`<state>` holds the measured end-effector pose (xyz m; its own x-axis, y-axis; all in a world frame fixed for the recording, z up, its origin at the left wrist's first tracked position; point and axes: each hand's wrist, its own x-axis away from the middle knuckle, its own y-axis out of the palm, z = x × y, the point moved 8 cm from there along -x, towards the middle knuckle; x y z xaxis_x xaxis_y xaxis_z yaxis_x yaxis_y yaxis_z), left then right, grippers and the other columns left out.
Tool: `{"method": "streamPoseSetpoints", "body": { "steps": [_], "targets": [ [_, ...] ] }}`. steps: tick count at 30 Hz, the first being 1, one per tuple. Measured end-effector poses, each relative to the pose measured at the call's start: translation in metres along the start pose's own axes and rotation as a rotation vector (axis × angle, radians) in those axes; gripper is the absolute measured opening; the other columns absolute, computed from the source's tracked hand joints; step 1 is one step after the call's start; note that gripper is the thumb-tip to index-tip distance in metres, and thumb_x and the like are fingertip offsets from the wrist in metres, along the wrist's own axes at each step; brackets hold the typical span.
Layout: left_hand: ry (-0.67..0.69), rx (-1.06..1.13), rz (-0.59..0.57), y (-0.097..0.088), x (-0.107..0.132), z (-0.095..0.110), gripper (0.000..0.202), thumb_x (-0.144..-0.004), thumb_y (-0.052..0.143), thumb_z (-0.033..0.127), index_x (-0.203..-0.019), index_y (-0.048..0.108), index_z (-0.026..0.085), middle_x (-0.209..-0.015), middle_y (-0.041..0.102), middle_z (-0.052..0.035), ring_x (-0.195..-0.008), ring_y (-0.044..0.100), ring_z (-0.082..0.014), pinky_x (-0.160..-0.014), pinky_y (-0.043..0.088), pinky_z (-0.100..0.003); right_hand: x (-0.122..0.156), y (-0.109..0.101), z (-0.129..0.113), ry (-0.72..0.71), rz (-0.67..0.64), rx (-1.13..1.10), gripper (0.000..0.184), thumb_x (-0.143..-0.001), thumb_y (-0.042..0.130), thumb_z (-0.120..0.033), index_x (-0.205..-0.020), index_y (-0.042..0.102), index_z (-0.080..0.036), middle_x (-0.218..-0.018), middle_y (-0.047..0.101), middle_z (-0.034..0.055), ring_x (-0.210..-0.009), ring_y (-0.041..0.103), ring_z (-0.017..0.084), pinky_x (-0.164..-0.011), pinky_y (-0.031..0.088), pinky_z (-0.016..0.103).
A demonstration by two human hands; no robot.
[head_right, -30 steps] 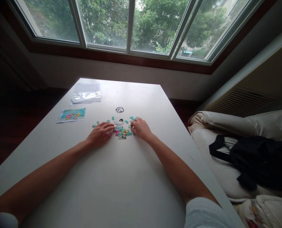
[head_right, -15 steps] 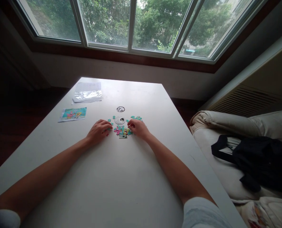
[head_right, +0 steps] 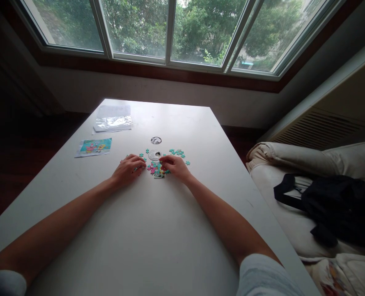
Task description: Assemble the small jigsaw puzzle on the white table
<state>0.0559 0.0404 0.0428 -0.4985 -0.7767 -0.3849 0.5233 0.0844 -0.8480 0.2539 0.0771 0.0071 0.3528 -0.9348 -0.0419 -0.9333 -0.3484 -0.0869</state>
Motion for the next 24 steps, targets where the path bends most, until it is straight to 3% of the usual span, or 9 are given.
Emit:
{"method": "streamPoseSetpoints", "body": {
  "steps": [5,11,19,24],
  "targets": [
    [0.052,0.016,-0.006,0.001,-0.001,0.005,0.027,-0.099,0.047,0.027,-0.1,0.074,0.026,-0.111,0.072,-0.0049,-0.11,0.058,-0.0237,-0.098,0.05,-0.043,0.001,-0.001,0.0,0.034,0.043,-0.171,0.034,-0.072,0.082,-0.041,-0.093,0.067,-0.02,-0.08,0.071,0.0016,-0.071,0.071,0.017,-0.066,0.06,0.032],
    [0.084,0.018,-0.016,0.003,-0.002,0.008,0.026,-0.099,0.048,0.025,-0.101,0.074,0.025,-0.11,0.072,-0.0045,-0.109,0.058,-0.0233,-0.097,0.05,-0.042,0.003,-0.003,0.0,0.074,0.06,-0.22,0.04,-0.071,0.083,-0.049,-0.091,0.065,-0.018,-0.079,0.072,0.0032,-0.07,0.071,0.018,-0.066,0.06,0.033],
    [0.119,0.027,-0.017,0.004,-0.002,0.009,0.022,-0.095,0.053,0.018,-0.104,0.073,0.025,-0.112,0.072,-0.004,-0.109,0.057,-0.0231,-0.098,0.049,-0.041,0.003,-0.006,-0.003,0.009,0.104,-0.059,0.029,-0.074,0.08,-0.044,-0.085,0.07,-0.019,-0.075,0.067,-0.0002,-0.065,0.061,0.012,-0.06,0.05,0.025],
    [0.191,0.049,-0.063,0.005,-0.002,0.018,0.024,-0.091,0.058,0.016,-0.108,0.072,0.026,-0.12,0.07,-0.0031,-0.116,0.056,-0.0233,-0.105,0.046,-0.043,0.004,0.003,-0.009,-0.028,0.06,0.015,0.025,-0.076,0.077,-0.041,-0.086,0.068,-0.019,-0.077,0.068,0.0001,-0.067,0.06,0.013,-0.064,0.049,0.027]
  ]
}}
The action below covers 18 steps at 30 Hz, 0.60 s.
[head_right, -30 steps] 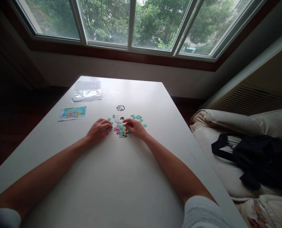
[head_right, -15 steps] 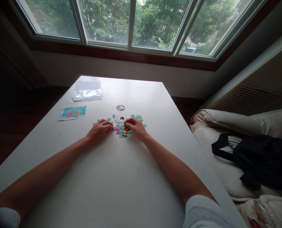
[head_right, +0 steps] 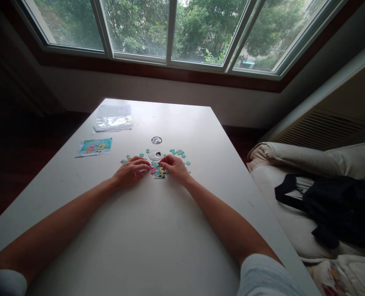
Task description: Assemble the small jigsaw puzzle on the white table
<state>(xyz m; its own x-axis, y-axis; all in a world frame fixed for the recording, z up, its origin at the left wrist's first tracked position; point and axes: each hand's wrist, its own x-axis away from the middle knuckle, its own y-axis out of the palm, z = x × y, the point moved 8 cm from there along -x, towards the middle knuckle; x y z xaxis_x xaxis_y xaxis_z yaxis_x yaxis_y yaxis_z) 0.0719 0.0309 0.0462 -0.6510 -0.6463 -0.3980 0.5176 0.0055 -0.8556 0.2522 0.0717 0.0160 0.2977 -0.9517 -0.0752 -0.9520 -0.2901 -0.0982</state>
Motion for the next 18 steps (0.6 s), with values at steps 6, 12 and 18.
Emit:
{"method": "streamPoseSetpoints", "body": {
  "steps": [6,12,18],
  "targets": [
    [0.033,0.017,-0.045,0.002,0.0,0.004,0.027,-0.094,0.056,0.02,-0.114,0.071,0.028,-0.124,0.07,-0.001,-0.122,0.055,-0.0225,-0.109,0.044,-0.042,0.006,0.013,-0.01,-0.084,-0.035,0.293,0.012,-0.081,0.069,-0.031,-0.083,0.068,-0.02,-0.075,0.067,-0.0009,-0.065,0.056,0.011,-0.061,0.044,0.024],
    [0.033,0.016,-0.035,0.004,0.0,0.0,0.025,-0.095,0.057,0.022,-0.113,0.072,0.028,-0.123,0.071,-0.0023,-0.12,0.056,-0.0223,-0.108,0.045,-0.042,0.014,0.026,-0.021,-0.196,-0.061,0.41,0.008,-0.082,0.065,-0.022,-0.089,0.068,-0.021,-0.076,0.069,-0.0023,-0.067,0.058,0.011,-0.066,0.043,0.024],
    [0.028,0.022,-0.007,0.004,0.0,-0.001,0.021,-0.097,0.055,0.023,-0.107,0.073,0.027,-0.12,0.072,-0.003,-0.118,0.057,-0.0222,-0.106,0.046,-0.042,0.021,0.042,-0.022,-0.256,-0.112,0.468,0.011,-0.084,0.064,-0.019,-0.095,0.066,-0.022,-0.08,0.071,-0.0015,-0.07,0.06,0.012,-0.072,0.046,0.026]
  ]
}}
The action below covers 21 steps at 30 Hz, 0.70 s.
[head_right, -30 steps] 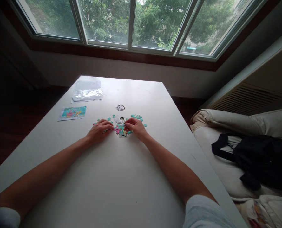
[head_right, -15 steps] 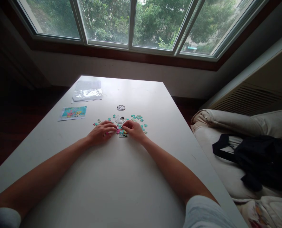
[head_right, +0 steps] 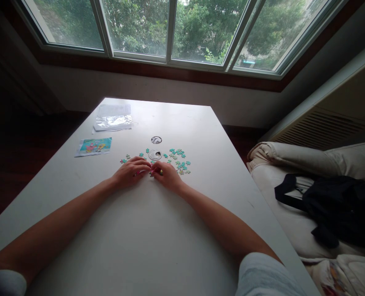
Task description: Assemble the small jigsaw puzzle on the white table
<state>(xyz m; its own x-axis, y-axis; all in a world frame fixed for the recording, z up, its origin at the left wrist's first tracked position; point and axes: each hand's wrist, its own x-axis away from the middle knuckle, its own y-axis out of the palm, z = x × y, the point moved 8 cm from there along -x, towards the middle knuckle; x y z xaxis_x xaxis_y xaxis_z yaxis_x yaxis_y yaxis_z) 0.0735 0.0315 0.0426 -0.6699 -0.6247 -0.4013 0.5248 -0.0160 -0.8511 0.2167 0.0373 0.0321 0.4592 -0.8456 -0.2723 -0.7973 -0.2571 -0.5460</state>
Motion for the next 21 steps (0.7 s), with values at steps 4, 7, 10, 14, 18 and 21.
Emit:
{"method": "streamPoseSetpoints", "body": {
  "steps": [4,7,10,14,18,21],
  "targets": [
    [-0.013,0.006,0.037,-0.002,0.0,-0.001,0.021,-0.098,0.054,0.022,-0.106,0.073,0.027,-0.117,0.072,-0.0032,-0.113,0.058,-0.0214,-0.105,0.046,-0.042,0.0,-0.005,-0.006,-0.053,0.063,0.219,0.006,-0.085,0.066,-0.017,-0.087,0.068,-0.022,-0.079,0.069,0.0009,-0.081,0.058,0.017,-0.078,0.043,0.03],
    [-0.053,0.0,0.052,-0.004,0.001,-0.007,0.024,-0.097,0.053,0.019,-0.105,0.074,0.027,-0.114,0.072,-0.0028,-0.11,0.058,-0.0211,-0.103,0.048,-0.041,0.0,-0.01,-0.006,-0.096,0.069,0.266,0.012,-0.087,0.061,-0.013,-0.086,0.068,-0.022,-0.081,0.068,0.0013,-0.084,0.057,0.018,-0.08,0.043,0.031],
    [-0.115,-0.039,0.045,-0.008,0.003,-0.018,0.031,-0.09,0.053,0.009,-0.104,0.074,0.027,-0.112,0.072,-0.0024,-0.109,0.057,-0.022,-0.099,0.05,-0.04,0.001,-0.013,-0.008,-0.153,0.052,0.336,0.009,-0.089,0.063,-0.016,-0.089,0.069,-0.023,-0.084,0.067,0.0021,-0.088,0.055,0.02,-0.084,0.043,0.033],
    [-0.151,-0.056,-0.005,-0.018,0.006,-0.032,0.034,-0.082,0.052,0.003,-0.096,0.074,0.024,-0.106,0.072,-0.0034,-0.104,0.056,-0.0219,-0.094,0.049,-0.037,0.006,-0.008,-0.011,-0.202,-0.01,0.466,0.01,-0.091,0.068,-0.03,-0.099,0.071,-0.024,-0.094,0.066,0.0051,-0.096,0.052,0.023,-0.089,0.042,0.037],
    [-0.108,0.008,-0.112,-0.023,0.007,-0.033,0.022,-0.085,0.059,0.015,-0.097,0.074,0.026,-0.099,0.069,-0.0041,-0.097,0.056,-0.0208,-0.089,0.049,-0.034,0.009,0.001,-0.016,-0.238,-0.067,0.53,0.016,-0.092,0.068,-0.035,-0.103,0.071,-0.025,-0.098,0.065,0.0068,-0.1,0.05,0.024,-0.093,0.04,0.039],
    [-0.07,0.075,-0.18,-0.025,0.007,-0.028,0.016,-0.087,0.064,0.025,-0.099,0.074,0.027,-0.099,0.067,-0.0047,-0.099,0.057,-0.0208,-0.09,0.048,-0.032,0.011,0.004,-0.017,-0.252,-0.088,0.546,0.015,-0.091,0.068,-0.034,-0.104,0.071,-0.026,-0.1,0.064,0.0074,-0.102,0.049,0.024,-0.093,0.04,0.039]
  ]
}}
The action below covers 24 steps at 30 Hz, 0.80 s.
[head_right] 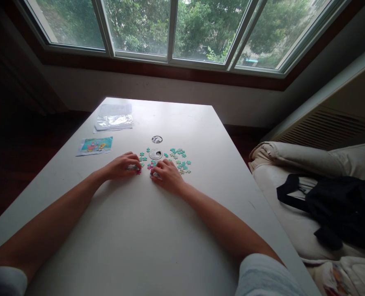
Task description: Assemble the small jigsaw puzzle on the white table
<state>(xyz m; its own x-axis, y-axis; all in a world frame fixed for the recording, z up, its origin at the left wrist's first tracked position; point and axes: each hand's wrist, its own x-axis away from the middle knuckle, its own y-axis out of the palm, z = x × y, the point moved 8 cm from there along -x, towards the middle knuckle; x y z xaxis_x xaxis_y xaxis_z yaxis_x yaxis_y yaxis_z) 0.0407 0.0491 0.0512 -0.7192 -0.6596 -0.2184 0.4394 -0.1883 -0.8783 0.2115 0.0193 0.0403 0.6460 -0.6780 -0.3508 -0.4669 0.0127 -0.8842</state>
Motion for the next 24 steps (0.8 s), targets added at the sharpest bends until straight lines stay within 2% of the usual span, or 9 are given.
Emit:
{"method": "streamPoseSetpoints", "body": {
  "steps": [4,13,15,19,24],
  "targets": [
    [0.007,0.022,-0.029,-0.002,0.001,0.006,0.016,-0.09,0.063,0.032,-0.101,0.074,0.028,-0.103,0.065,-0.0054,-0.101,0.057,-0.0208,-0.092,0.047,-0.031,0.0,0.001,-0.004,-0.05,-0.021,-0.021,0.014,-0.092,0.066,-0.034,-0.103,0.072,-0.027,-0.103,0.064,0.0074,-0.101,0.049,0.024,-0.093,0.04,0.038],
    [0.016,-0.03,-0.027,0.005,-0.002,0.011,0.013,-0.091,0.064,0.034,-0.097,0.073,0.026,-0.1,0.065,-0.0053,-0.099,0.056,-0.0213,-0.089,0.045,-0.032,0.001,0.001,-0.015,-0.16,-0.076,-0.112,0.017,-0.096,0.061,-0.036,-0.103,0.075,-0.029,-0.103,0.066,0.0066,-0.098,0.052,0.022,-0.091,0.041,0.038],
    [0.029,-0.052,-0.036,0.006,-0.003,0.014,0.012,-0.092,0.063,0.033,-0.095,0.073,0.027,-0.099,0.065,-0.0051,-0.097,0.056,-0.021,-0.089,0.044,-0.032,0.0,-0.002,-0.012,-0.138,-0.035,-0.124,0.017,-0.096,0.06,-0.035,-0.105,0.073,-0.028,-0.1,0.067,0.0066,-0.096,0.052,0.022,-0.091,0.041,0.038],
    [0.022,-0.09,-0.017,0.006,-0.004,0.016,0.014,-0.094,0.062,0.034,-0.097,0.073,0.028,-0.098,0.065,-0.0053,-0.095,0.056,-0.0208,-0.087,0.044,-0.033,-0.001,-0.01,0.009,0.011,0.086,-0.056,0.017,-0.098,0.058,-0.03,-0.1,0.073,-0.024,-0.091,0.066,0.0069,-0.093,0.051,0.023,-0.091,0.042,0.039],
    [-0.036,-0.134,0.05,0.007,-0.006,0.012,0.016,-0.095,0.059,0.032,-0.102,0.074,0.03,-0.094,0.064,-0.0051,-0.091,0.056,-0.0208,-0.083,0.044,-0.033,0.0,-0.009,0.023,0.079,0.078,0.011,0.013,-0.094,0.063,-0.027,-0.102,0.073,-0.025,-0.1,0.065,0.0083,-0.1,0.05,0.025,-0.092,0.043,0.041]
  ]
}}
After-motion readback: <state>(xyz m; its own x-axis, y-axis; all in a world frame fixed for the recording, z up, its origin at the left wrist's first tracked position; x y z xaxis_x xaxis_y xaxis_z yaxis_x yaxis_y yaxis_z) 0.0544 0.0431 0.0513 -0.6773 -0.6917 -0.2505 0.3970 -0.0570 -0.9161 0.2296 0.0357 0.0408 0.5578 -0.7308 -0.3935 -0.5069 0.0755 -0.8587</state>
